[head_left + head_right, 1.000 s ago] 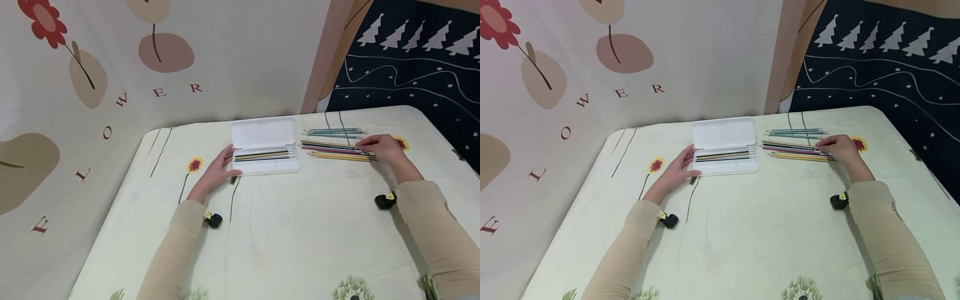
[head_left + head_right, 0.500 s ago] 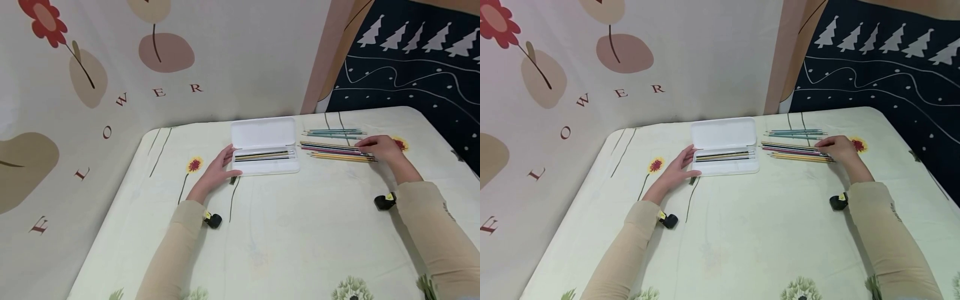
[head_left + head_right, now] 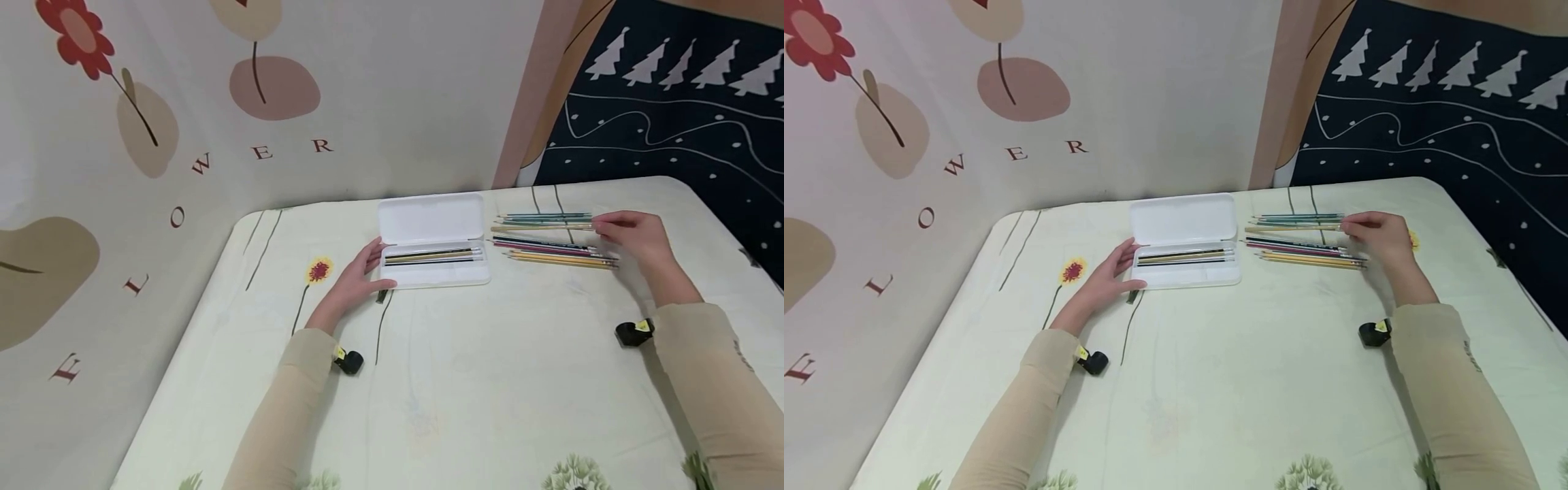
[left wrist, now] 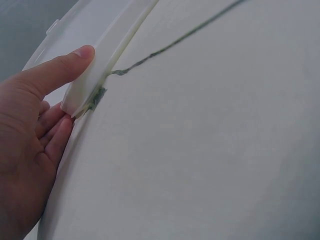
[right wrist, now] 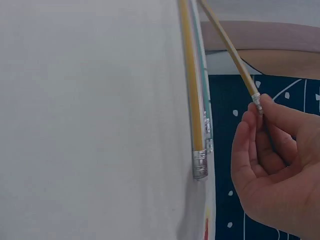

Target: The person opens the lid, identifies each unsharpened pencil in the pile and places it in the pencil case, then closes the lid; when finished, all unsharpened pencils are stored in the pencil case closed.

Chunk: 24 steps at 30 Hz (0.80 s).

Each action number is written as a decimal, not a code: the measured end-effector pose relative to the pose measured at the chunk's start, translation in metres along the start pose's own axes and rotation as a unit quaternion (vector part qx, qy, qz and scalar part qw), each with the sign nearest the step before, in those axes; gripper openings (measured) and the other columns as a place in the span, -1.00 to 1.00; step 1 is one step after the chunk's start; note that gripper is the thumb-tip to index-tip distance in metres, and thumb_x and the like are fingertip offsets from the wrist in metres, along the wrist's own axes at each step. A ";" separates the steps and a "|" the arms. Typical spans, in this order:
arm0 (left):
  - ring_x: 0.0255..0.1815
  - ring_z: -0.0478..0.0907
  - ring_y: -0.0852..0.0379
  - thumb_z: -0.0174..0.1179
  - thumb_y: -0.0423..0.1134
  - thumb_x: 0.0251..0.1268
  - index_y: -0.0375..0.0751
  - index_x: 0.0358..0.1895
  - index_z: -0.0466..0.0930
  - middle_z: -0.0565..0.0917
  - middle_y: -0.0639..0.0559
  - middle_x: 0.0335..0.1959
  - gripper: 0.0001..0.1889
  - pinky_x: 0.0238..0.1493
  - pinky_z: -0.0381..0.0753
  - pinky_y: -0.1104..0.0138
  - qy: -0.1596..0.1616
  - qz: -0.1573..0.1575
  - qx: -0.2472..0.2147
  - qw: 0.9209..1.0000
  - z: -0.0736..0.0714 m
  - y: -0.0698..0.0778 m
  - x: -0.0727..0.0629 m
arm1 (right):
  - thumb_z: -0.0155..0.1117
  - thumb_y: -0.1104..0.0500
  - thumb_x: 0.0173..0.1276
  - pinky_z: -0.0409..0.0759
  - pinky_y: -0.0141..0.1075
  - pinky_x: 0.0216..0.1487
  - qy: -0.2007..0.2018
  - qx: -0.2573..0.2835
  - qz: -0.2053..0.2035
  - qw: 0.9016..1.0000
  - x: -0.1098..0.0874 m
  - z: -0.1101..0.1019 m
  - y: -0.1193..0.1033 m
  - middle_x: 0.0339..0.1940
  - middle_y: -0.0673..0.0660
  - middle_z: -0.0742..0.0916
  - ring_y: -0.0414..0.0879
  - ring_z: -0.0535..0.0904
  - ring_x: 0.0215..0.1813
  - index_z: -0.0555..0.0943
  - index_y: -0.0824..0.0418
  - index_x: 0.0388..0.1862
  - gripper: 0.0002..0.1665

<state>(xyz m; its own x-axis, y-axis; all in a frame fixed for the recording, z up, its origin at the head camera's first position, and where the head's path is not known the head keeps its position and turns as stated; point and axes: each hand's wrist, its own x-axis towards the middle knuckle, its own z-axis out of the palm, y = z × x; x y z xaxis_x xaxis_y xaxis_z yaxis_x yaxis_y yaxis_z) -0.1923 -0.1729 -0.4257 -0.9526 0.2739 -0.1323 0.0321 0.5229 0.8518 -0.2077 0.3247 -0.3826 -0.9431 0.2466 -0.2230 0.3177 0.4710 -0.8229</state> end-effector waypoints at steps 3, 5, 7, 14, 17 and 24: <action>0.59 0.19 0.07 0.47 -0.03 0.12 0.15 0.62 -0.11 0.20 0.10 0.59 0.09 0.65 0.13 0.18 0.000 0.001 -0.002 1.000 0.000 -0.001 0.001 | 0.29 -0.11 0.39 0.56 -0.74 -0.19 0.012 0.056 -0.021 0.998 -0.004 -0.004 -0.005 -0.34 -0.50 0.58 -0.61 0.56 -0.28 0.67 -0.28 -0.17 -0.92; 0.59 0.18 0.07 0.47 -0.03 0.12 0.14 0.62 -0.11 0.20 0.10 0.59 0.09 0.65 0.13 0.19 0.000 0.002 -0.003 1.000 0.000 -0.001 0.001 | 0.34 -0.07 0.35 0.59 -0.75 -0.20 0.014 0.096 -0.036 0.995 -0.006 -0.006 -0.007 -0.36 -0.48 0.62 -0.59 0.60 -0.31 0.68 -0.30 -0.23 -0.95; 0.59 0.18 0.08 0.47 -0.03 0.13 0.14 0.62 -0.11 0.20 0.10 0.59 0.09 0.65 0.13 0.19 -0.001 0.003 -0.004 1.000 0.000 -0.001 0.001 | 0.35 -0.07 0.33 0.60 -0.75 -0.20 0.011 0.118 -0.053 0.992 -0.008 -0.007 -0.011 -0.36 -0.46 0.63 -0.58 0.62 -0.31 0.67 -0.30 -0.27 -0.95; 0.59 0.19 0.08 0.47 -0.04 0.13 0.13 0.62 -0.11 0.20 0.10 0.59 0.09 0.65 0.13 0.19 -0.002 0.001 -0.003 1.000 0.000 -0.001 0.001 | 0.41 -0.04 0.25 0.65 -0.70 -0.20 0.013 0.166 -0.046 0.985 -0.011 -0.006 -0.020 -0.35 -0.40 0.68 -0.53 0.66 -0.31 0.71 -0.21 -0.24 -0.90; 0.59 0.18 0.08 0.47 -0.03 0.12 0.13 0.62 -0.11 0.20 0.10 0.59 0.09 0.65 0.13 0.19 -0.002 0.001 -0.004 1.000 0.000 -0.002 0.001 | 0.41 0.00 0.27 0.65 -0.69 -0.18 0.010 0.176 -0.053 0.983 -0.014 -0.004 -0.024 -0.33 -0.37 0.69 -0.51 0.67 -0.28 0.72 -0.18 -0.23 -0.91; 0.59 0.19 0.07 0.48 -0.06 0.12 0.12 0.62 -0.10 0.21 0.09 0.59 0.09 0.65 0.13 0.19 0.000 0.002 -0.004 1.000 0.000 0.001 0.000 | 0.41 0.08 0.30 0.65 -0.69 -0.17 -0.017 0.197 -0.079 0.977 -0.021 0.002 -0.037 -0.35 -0.35 0.72 -0.50 0.67 -0.26 0.73 -0.15 -0.28 -0.93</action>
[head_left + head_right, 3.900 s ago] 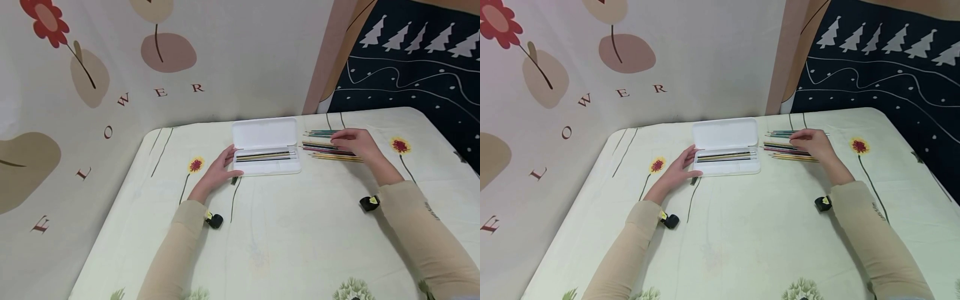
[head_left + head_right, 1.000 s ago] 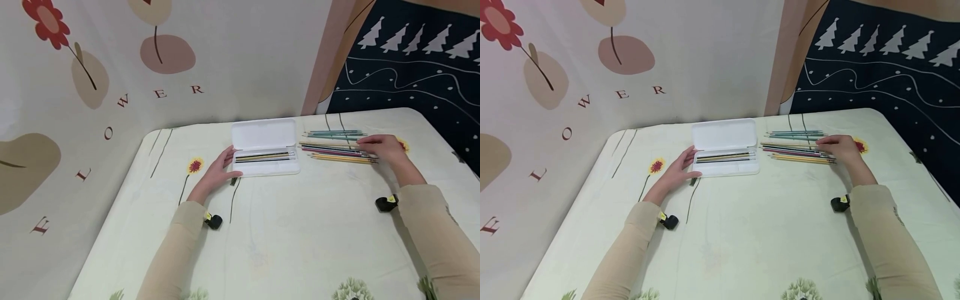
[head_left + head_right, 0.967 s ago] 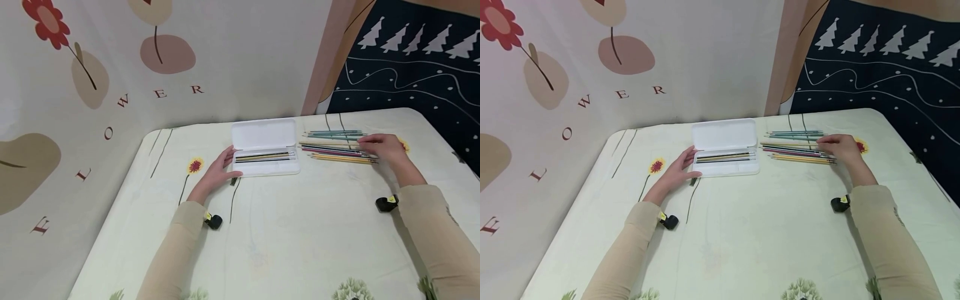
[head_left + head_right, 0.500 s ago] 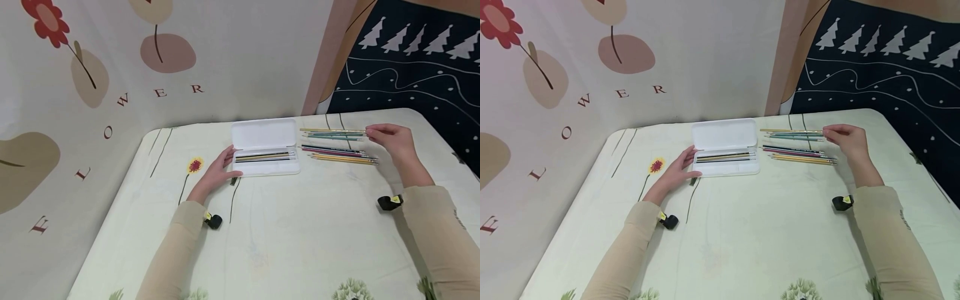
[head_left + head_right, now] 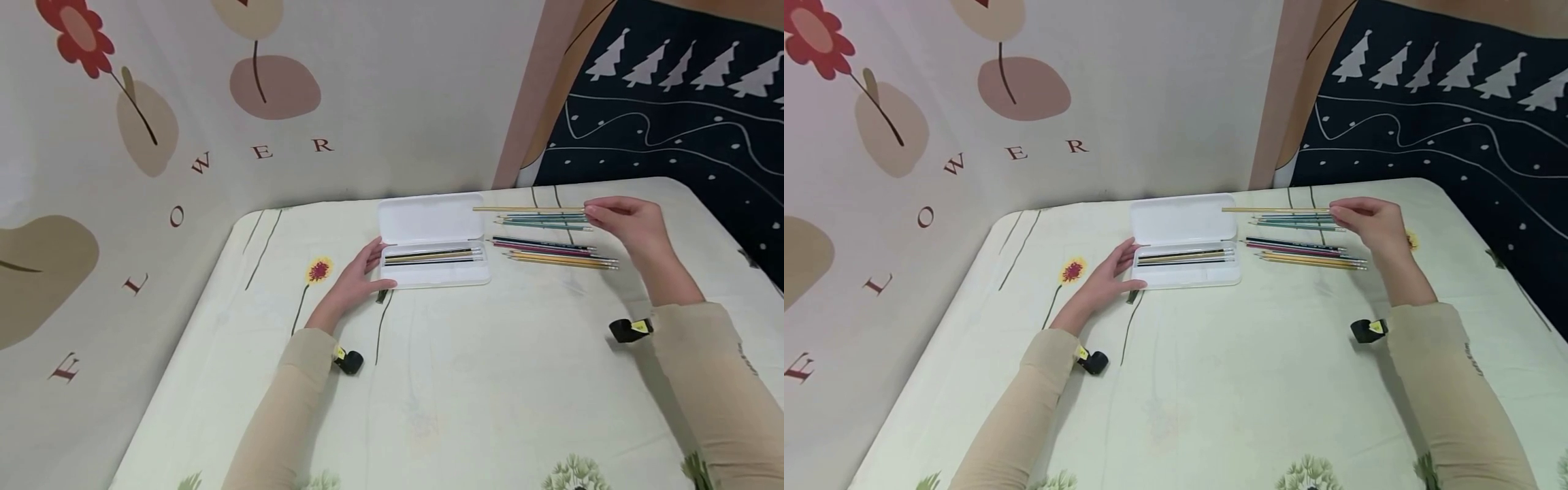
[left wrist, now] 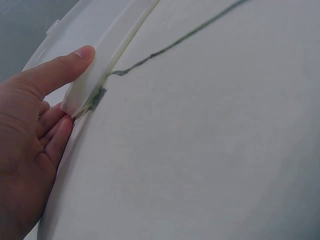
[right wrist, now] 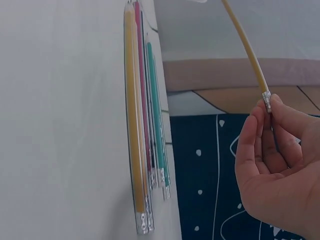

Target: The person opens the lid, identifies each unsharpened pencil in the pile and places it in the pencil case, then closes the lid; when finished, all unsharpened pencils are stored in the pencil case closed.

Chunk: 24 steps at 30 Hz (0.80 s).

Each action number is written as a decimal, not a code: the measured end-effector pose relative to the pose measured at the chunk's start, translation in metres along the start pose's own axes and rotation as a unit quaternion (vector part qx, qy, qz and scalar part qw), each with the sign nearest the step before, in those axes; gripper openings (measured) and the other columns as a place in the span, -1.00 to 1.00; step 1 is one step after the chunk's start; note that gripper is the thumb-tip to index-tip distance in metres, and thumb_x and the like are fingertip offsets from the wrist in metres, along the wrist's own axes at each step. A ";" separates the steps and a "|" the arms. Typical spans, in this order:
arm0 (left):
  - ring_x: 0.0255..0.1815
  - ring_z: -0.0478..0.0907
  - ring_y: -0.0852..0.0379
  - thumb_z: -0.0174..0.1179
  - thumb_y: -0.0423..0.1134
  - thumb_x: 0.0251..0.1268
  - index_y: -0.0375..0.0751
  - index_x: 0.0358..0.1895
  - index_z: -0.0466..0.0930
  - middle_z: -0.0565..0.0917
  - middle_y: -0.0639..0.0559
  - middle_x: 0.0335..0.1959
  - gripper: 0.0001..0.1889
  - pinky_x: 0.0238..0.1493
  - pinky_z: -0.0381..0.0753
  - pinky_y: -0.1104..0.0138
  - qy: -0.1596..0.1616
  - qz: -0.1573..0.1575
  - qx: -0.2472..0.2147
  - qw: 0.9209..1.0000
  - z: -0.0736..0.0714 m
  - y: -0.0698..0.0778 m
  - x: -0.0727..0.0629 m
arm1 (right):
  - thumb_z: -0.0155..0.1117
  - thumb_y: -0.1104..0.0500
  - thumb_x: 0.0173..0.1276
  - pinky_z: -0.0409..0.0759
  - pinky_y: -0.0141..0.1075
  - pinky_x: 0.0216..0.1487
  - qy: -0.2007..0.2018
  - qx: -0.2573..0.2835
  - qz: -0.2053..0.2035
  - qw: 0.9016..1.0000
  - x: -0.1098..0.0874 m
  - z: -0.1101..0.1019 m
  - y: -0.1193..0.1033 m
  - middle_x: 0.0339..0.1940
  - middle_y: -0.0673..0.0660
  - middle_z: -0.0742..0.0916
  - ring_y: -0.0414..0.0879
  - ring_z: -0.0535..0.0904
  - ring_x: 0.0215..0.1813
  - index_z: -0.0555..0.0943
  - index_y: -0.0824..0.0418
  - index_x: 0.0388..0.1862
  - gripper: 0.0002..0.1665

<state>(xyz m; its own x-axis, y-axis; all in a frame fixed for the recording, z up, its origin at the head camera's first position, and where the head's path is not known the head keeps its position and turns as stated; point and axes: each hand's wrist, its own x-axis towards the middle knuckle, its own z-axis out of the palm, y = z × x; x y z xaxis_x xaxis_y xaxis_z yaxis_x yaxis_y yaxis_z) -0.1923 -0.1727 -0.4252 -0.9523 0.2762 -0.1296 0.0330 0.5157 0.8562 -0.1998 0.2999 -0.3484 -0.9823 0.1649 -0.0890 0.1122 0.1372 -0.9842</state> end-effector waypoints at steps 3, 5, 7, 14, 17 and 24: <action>0.59 0.19 0.07 0.48 -0.07 0.12 0.11 0.62 -0.10 0.21 0.08 0.58 0.09 0.65 0.14 0.20 0.000 0.000 0.001 1.000 0.000 0.000 0.000 | 0.38 0.02 0.32 0.62 -0.73 -0.16 0.002 -0.036 0.002 0.999 0.000 0.007 -0.002 -0.32 -0.39 0.69 -0.51 0.65 -0.25 0.72 -0.14 -0.18 -0.89; 0.59 0.19 0.07 0.48 -0.07 0.12 0.10 0.63 -0.10 0.21 0.08 0.59 0.09 0.65 0.14 0.20 0.000 0.001 0.001 1.000 0.000 0.000 0.000 | 0.36 -0.05 0.31 0.60 -0.75 -0.15 0.005 -0.066 0.008 0.998 0.001 0.012 -0.002 -0.30 -0.42 0.66 -0.52 0.63 -0.23 0.71 -0.14 -0.08 -0.79; 0.59 0.19 0.07 0.48 -0.07 0.13 0.10 0.63 -0.11 0.21 0.08 0.59 0.09 0.65 0.14 0.19 0.000 0.002 0.001 1.000 0.000 -0.001 0.000 | 0.35 -0.10 0.30 0.59 -0.76 -0.13 0.003 -0.084 0.012 0.996 0.001 0.018 -0.002 -0.29 -0.42 0.65 -0.52 0.62 -0.20 0.70 -0.09 0.00 -0.69; 0.59 0.19 0.08 0.48 -0.07 0.12 0.12 0.62 -0.10 0.21 0.09 0.58 0.09 0.65 0.14 0.19 0.001 -0.001 -0.002 1.000 0.001 -0.002 0.000 | 0.35 -0.08 0.33 0.60 -0.75 -0.11 -0.025 -0.091 -0.012 0.995 0.002 0.035 0.000 -0.32 -0.45 0.68 -0.50 0.62 -0.19 0.73 -0.07 -0.05 -0.73; 0.59 0.19 0.07 0.48 -0.07 0.12 0.12 0.62 -0.10 0.21 0.09 0.58 0.09 0.65 0.14 0.19 0.002 0.000 -0.003 1.000 0.001 -0.001 0.000 | 0.35 -0.08 0.34 0.61 -0.73 -0.13 -0.036 -0.093 -0.022 0.995 0.002 0.043 0.001 -0.32 -0.43 0.69 -0.49 0.62 -0.20 0.74 -0.07 -0.09 -0.76; 0.59 0.19 0.06 0.47 -0.09 0.14 0.11 0.63 -0.10 0.21 0.07 0.58 0.08 0.65 0.14 0.19 0.002 0.000 -0.001 1.000 0.001 0.001 0.001 | 0.36 -0.06 0.36 0.63 -0.69 -0.10 -0.054 -0.112 -0.022 0.992 0.004 0.062 0.001 -0.35 -0.46 0.67 -0.52 0.62 -0.22 0.68 0.15 0.04 -0.59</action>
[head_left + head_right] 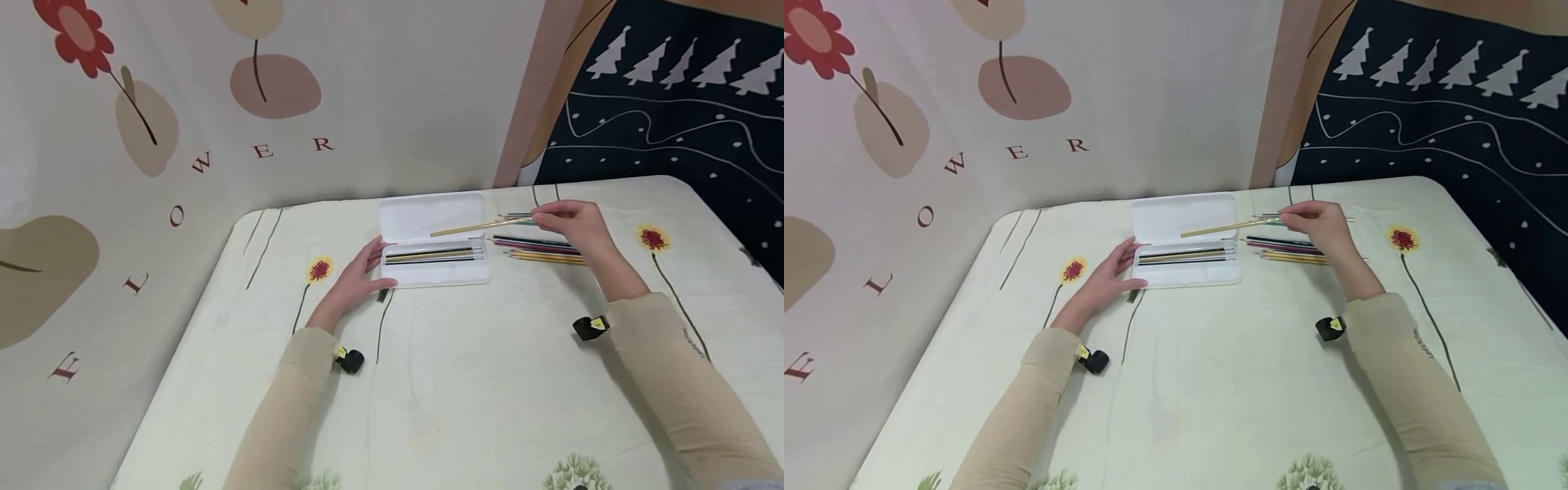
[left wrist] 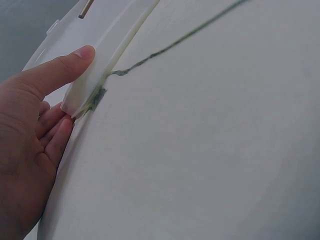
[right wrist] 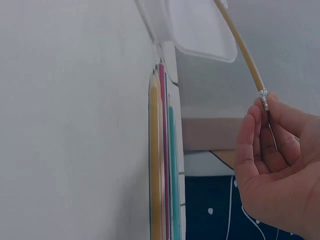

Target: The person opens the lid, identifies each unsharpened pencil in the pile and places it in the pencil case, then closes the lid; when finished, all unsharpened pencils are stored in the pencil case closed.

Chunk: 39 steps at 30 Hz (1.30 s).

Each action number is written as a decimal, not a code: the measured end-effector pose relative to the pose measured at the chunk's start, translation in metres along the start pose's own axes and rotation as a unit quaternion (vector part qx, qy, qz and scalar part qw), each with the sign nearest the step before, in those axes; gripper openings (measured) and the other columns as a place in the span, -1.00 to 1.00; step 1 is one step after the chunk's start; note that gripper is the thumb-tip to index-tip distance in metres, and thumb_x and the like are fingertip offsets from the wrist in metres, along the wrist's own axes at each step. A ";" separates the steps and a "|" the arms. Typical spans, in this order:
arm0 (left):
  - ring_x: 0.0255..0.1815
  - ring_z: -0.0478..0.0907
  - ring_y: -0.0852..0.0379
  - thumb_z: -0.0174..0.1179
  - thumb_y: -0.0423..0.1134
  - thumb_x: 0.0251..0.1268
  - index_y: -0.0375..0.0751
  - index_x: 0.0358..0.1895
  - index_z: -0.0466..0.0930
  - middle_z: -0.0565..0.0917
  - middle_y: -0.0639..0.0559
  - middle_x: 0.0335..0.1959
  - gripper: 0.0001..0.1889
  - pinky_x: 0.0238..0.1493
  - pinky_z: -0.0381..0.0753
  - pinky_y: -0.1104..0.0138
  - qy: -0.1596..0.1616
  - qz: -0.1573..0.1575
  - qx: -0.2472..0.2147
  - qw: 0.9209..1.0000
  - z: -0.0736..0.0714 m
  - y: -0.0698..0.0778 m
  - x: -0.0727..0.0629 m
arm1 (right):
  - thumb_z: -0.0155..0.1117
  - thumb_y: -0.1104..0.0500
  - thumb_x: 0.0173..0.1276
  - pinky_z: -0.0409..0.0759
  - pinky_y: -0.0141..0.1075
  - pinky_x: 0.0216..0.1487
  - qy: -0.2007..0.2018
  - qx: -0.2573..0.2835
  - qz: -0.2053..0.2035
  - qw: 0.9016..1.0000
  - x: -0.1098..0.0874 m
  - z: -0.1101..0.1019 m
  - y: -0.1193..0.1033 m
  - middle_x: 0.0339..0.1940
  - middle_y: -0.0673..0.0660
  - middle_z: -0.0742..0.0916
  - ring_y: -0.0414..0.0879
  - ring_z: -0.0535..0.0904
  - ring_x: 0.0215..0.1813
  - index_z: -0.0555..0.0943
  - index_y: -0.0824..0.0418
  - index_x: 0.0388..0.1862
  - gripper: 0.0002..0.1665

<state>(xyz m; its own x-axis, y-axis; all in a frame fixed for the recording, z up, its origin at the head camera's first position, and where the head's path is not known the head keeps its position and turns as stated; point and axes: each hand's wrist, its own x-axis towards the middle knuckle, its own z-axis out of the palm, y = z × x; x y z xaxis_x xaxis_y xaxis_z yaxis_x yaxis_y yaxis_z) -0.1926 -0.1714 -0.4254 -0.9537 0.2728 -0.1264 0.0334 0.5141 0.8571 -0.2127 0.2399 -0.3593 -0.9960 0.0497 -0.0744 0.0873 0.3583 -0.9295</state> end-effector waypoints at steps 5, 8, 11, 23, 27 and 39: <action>0.59 0.19 0.05 0.47 -0.09 0.14 0.10 0.63 -0.11 0.20 0.06 0.59 0.08 0.65 0.14 0.19 -0.002 0.002 0.001 1.000 0.000 0.001 0.000 | 0.35 0.00 0.38 0.69 -0.58 -0.06 -0.014 -0.014 -0.007 1.000 0.004 0.013 -0.002 -0.40 -0.46 0.66 -0.52 0.62 -0.27 0.66 0.28 0.08 -0.56; 0.60 0.18 0.05 0.46 -0.09 0.15 0.09 0.63 -0.12 0.19 0.06 0.59 0.08 0.65 0.14 0.19 -0.005 0.002 0.001 1.000 -0.001 0.002 -0.001 | 0.34 0.00 0.39 0.68 -0.60 -0.09 -0.026 -0.024 -0.009 0.999 0.005 0.020 -0.002 -0.39 -0.43 0.65 -0.52 0.62 -0.26 0.65 0.32 0.11 -0.53; 0.60 0.18 0.06 0.46 -0.09 0.16 0.10 0.63 -0.12 0.19 0.07 0.59 0.08 0.65 0.14 0.20 -0.006 0.000 0.001 1.000 -0.001 0.003 -0.001 | 0.33 0.00 0.40 0.65 -0.65 -0.12 -0.038 -0.029 -0.009 0.999 0.007 0.028 -0.002 -0.35 -0.42 0.65 -0.52 0.61 -0.24 0.65 0.32 0.13 -0.51; 0.59 0.19 0.06 0.46 -0.12 0.15 0.09 0.63 -0.11 0.21 0.06 0.59 0.08 0.65 0.14 0.21 -0.004 0.000 -0.002 1.000 -0.001 0.003 -0.001 | 0.38 0.01 0.36 0.53 -0.56 -0.08 -0.069 -0.075 -0.023 0.995 0.009 0.050 -0.004 -0.17 -0.14 0.76 -0.39 0.55 -0.16 0.70 0.27 0.06 -0.58; 0.59 0.19 0.07 0.47 -0.11 0.15 0.11 0.63 -0.11 0.21 0.06 0.58 0.08 0.65 0.14 0.21 -0.003 -0.002 -0.003 1.000 -0.001 0.003 -0.001 | 0.37 0.08 0.37 0.56 -0.59 -0.22 -0.089 -0.080 -0.038 0.992 0.010 0.055 -0.003 -0.17 -0.03 0.78 -0.39 0.57 -0.26 0.71 0.30 0.02 -0.63; 0.60 0.17 0.05 0.46 -0.11 0.15 0.11 0.63 -0.12 0.20 0.06 0.59 0.08 0.66 0.12 0.19 -0.004 -0.006 -0.002 1.000 0.000 0.003 0.000 | 0.30 0.17 0.42 0.49 -0.53 -0.20 -0.131 -0.128 -0.046 0.982 0.009 0.065 -0.003 0.08 0.25 0.70 -0.17 0.53 -0.12 0.71 0.28 0.06 -0.69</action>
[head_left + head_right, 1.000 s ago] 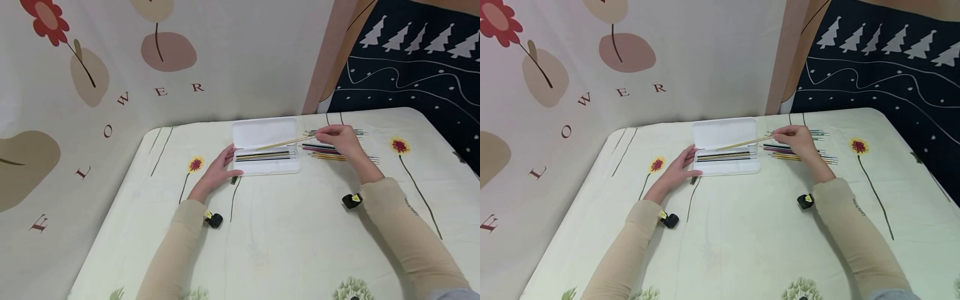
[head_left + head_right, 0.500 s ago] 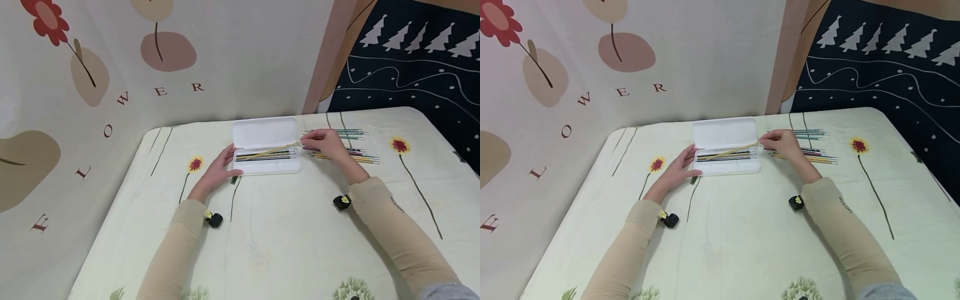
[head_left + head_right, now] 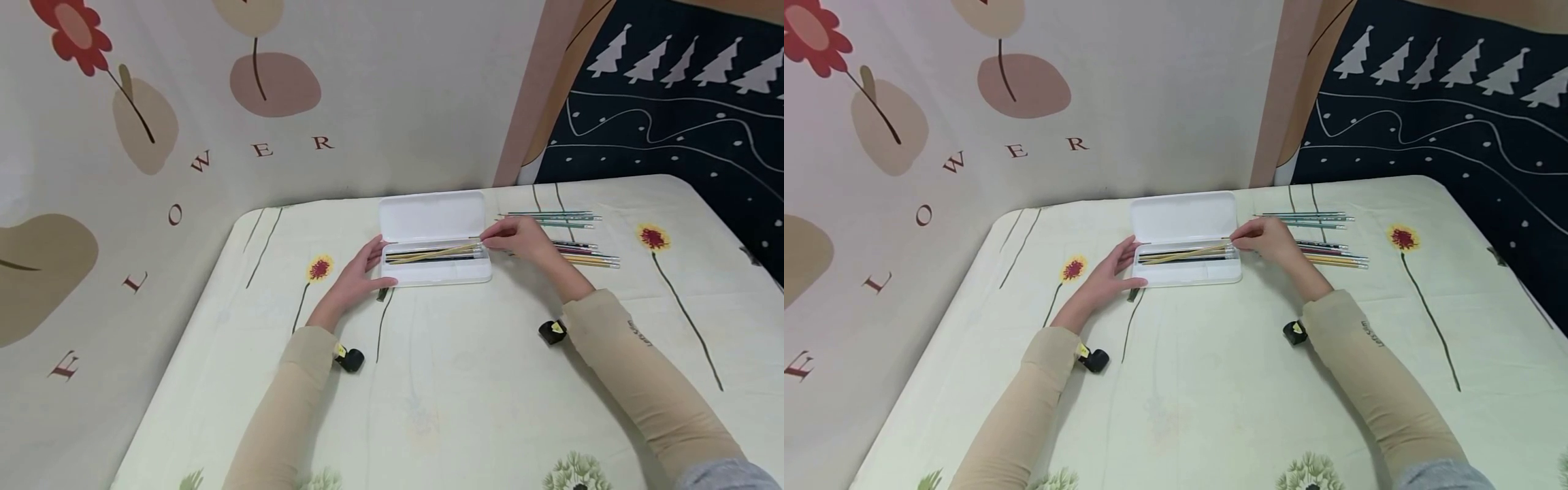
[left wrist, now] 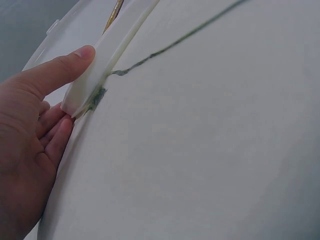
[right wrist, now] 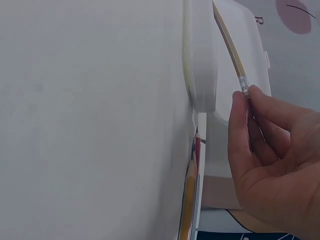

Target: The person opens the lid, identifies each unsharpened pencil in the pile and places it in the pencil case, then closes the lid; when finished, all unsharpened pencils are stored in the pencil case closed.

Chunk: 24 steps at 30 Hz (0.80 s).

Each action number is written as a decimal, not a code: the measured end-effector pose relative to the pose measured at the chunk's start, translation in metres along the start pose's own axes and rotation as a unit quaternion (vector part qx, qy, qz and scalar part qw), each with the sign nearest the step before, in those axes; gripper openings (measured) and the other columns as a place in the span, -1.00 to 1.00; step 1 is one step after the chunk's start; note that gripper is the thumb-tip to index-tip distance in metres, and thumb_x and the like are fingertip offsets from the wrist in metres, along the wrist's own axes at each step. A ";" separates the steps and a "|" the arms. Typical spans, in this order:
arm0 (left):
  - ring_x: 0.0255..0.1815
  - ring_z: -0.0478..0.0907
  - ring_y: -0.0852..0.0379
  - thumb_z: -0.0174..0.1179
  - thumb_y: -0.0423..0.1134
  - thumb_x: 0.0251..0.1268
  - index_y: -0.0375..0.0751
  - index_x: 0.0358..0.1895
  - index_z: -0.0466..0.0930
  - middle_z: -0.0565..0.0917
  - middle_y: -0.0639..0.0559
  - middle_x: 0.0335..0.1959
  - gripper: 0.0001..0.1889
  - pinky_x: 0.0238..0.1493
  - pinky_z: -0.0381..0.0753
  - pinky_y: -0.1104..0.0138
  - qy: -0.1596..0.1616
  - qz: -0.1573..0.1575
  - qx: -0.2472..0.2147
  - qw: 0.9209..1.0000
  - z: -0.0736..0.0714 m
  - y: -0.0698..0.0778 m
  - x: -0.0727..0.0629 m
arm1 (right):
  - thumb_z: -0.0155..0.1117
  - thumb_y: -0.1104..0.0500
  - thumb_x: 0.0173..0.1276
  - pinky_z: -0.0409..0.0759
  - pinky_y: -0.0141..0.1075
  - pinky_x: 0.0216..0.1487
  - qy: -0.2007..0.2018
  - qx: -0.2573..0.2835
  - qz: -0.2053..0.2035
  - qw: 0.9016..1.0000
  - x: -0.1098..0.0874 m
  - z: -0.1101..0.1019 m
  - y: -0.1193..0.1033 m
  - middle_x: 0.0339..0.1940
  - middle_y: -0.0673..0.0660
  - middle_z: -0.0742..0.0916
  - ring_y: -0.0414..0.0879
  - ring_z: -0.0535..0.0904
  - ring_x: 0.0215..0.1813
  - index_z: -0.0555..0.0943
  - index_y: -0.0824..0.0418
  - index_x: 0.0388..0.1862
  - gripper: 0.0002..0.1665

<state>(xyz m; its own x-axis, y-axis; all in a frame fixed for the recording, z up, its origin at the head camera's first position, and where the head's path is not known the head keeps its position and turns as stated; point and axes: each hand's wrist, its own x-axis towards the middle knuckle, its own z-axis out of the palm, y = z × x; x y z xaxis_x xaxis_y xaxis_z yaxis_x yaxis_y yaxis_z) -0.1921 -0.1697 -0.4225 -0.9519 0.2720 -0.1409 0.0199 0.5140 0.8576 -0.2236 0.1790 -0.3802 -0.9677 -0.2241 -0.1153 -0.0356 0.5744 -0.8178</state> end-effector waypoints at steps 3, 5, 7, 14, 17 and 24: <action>0.60 0.17 0.04 0.46 -0.11 0.15 0.11 0.63 -0.12 0.20 0.05 0.59 0.08 0.66 0.12 0.19 0.000 0.000 -0.002 1.000 0.000 0.000 -0.001 | 0.30 0.16 0.42 0.50 -0.53 -0.19 -0.001 -0.008 -0.004 1.000 -0.001 0.000 0.000 0.07 0.24 0.70 -0.14 0.54 -0.10 0.71 0.27 0.05 -0.70; 0.60 0.17 0.04 0.46 -0.11 0.15 0.10 0.63 -0.12 0.19 0.05 0.59 0.08 0.65 0.12 0.18 0.000 0.002 -0.001 1.000 0.000 0.000 -0.001 | 0.31 0.15 0.41 0.50 -0.53 -0.20 0.001 -0.010 -0.005 1.000 -0.002 -0.001 0.000 0.05 0.24 0.71 -0.14 0.55 -0.11 0.71 0.26 0.05 -0.69; 0.60 0.18 0.04 0.47 -0.10 0.14 0.09 0.63 -0.12 0.19 0.05 0.59 0.08 0.65 0.13 0.19 0.000 0.003 0.000 1.000 0.000 0.000 -0.001 | 0.31 0.14 0.42 0.52 -0.53 -0.22 0.002 -0.008 -0.003 1.000 -0.004 -0.003 0.000 0.04 0.25 0.71 -0.16 0.55 -0.14 0.70 0.26 0.05 -0.69; 0.60 0.18 0.02 0.44 -0.11 0.18 0.06 0.63 -0.14 0.18 0.02 0.60 0.08 0.64 0.15 0.18 -0.006 0.013 0.009 1.000 -0.001 -0.002 0.000 | 0.31 0.11 0.42 0.56 -0.61 -0.23 0.009 0.001 0.002 1.000 -0.009 -0.012 0.002 0.04 0.26 0.72 -0.33 0.56 -0.22 0.68 0.29 0.06 -0.66; 0.59 0.18 0.02 0.45 -0.10 0.17 0.07 0.63 -0.14 0.19 0.02 0.59 0.08 0.65 0.15 0.18 -0.006 0.013 0.009 1.000 -0.001 -0.003 0.000 | 0.32 0.09 0.41 0.56 -0.56 -0.20 0.015 -0.003 0.004 1.000 -0.011 -0.016 0.004 0.04 0.25 0.73 -0.32 0.57 -0.20 0.69 0.28 0.06 -0.65; 0.59 0.19 0.04 0.45 -0.08 0.17 0.09 0.63 -0.13 0.20 0.05 0.59 0.07 0.65 0.15 0.19 -0.003 0.011 0.010 1.000 -0.001 -0.005 0.001 | 0.31 0.06 0.42 0.60 -0.57 -0.13 0.012 0.002 0.018 1.000 -0.014 -0.026 0.009 0.09 0.29 0.70 -0.43 0.58 -0.23 0.66 0.30 0.11 -0.59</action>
<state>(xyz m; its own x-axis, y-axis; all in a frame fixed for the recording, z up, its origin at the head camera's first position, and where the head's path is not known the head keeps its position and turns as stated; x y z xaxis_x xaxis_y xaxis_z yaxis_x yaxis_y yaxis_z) -0.1929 -0.1723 -0.4263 -0.9492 0.2889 -0.1248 0.0476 0.5238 0.8505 -0.2172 0.2079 -0.3717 -0.9743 -0.1841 -0.1301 -0.0005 0.5786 -0.8156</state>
